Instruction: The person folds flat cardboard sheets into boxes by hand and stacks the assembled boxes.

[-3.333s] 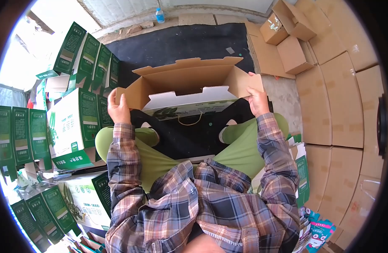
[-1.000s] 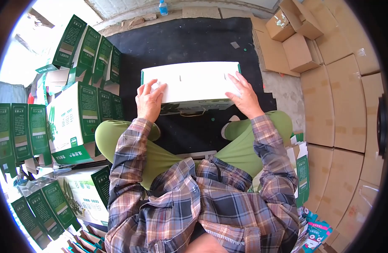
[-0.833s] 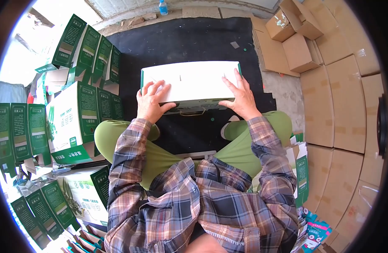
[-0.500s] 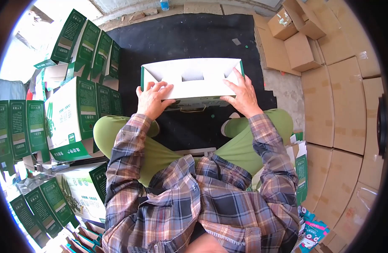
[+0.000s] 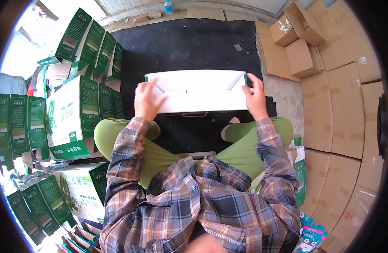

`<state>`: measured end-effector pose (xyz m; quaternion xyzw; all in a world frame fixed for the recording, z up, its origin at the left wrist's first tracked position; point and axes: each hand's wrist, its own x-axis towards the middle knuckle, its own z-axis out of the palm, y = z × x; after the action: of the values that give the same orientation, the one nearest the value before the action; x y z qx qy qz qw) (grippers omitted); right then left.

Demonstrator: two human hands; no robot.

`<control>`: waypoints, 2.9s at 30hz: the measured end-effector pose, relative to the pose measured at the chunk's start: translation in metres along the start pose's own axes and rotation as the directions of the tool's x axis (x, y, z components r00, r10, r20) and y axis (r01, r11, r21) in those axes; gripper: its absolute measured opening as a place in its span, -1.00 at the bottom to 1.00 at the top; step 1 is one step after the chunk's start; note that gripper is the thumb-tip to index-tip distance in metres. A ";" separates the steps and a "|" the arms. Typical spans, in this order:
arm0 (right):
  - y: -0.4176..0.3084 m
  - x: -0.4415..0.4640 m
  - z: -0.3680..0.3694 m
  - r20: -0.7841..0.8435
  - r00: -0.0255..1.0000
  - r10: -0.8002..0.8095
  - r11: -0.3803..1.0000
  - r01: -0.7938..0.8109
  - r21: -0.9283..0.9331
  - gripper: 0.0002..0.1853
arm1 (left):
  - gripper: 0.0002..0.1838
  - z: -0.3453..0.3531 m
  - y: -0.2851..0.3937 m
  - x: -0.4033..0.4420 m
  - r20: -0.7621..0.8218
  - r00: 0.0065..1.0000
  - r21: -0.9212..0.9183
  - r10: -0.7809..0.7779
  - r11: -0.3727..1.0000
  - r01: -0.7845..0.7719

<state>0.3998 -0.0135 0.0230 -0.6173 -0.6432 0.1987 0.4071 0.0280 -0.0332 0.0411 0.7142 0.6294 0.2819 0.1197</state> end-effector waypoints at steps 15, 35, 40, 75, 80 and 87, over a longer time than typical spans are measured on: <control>0.056 0.010 -0.007 0.481 0.710 0.514 0.521 -0.704 0.483 -0.50 | -0.60 0.028 -0.057 0.023 0.431 0.831 -0.896 -0.352 -0.057 0.441; 0.061 -0.012 0.005 0.628 0.656 0.418 0.395 -0.754 0.525 -0.60 | -0.70 0.054 -0.095 -0.006 0.714 0.437 -0.469 -0.546 0.089 0.878; 0.068 -0.013 0.015 0.598 0.581 0.552 0.426 -0.813 0.397 -0.67 | -0.49 0.054 -0.087 -0.002 0.677 0.398 -0.375 -0.620 0.175 0.910; -0.087 -0.008 0.050 0.281 0.956 0.088 0.983 -0.128 0.128 -0.80 | -0.10 0.034 -0.040 0.008 0.313 0.913 -0.137 -0.261 0.939 0.316; -0.083 -0.008 -0.006 0.049 0.999 -0.009 0.998 0.011 -0.056 -0.63 | -0.06 0.026 -0.030 0.007 0.366 0.883 -0.132 -0.294 0.923 0.362; -0.005 -0.035 -0.030 0.299 0.806 0.512 0.843 -0.404 -0.355 -0.38 | 0.01 0.027 -0.030 0.006 0.382 0.890 -0.111 -0.250 0.943 0.312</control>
<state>0.4163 -0.0549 0.0350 -0.7545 -0.5611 0.3171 0.1238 0.0184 -0.0166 0.0046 0.6420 0.6671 0.1775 0.3334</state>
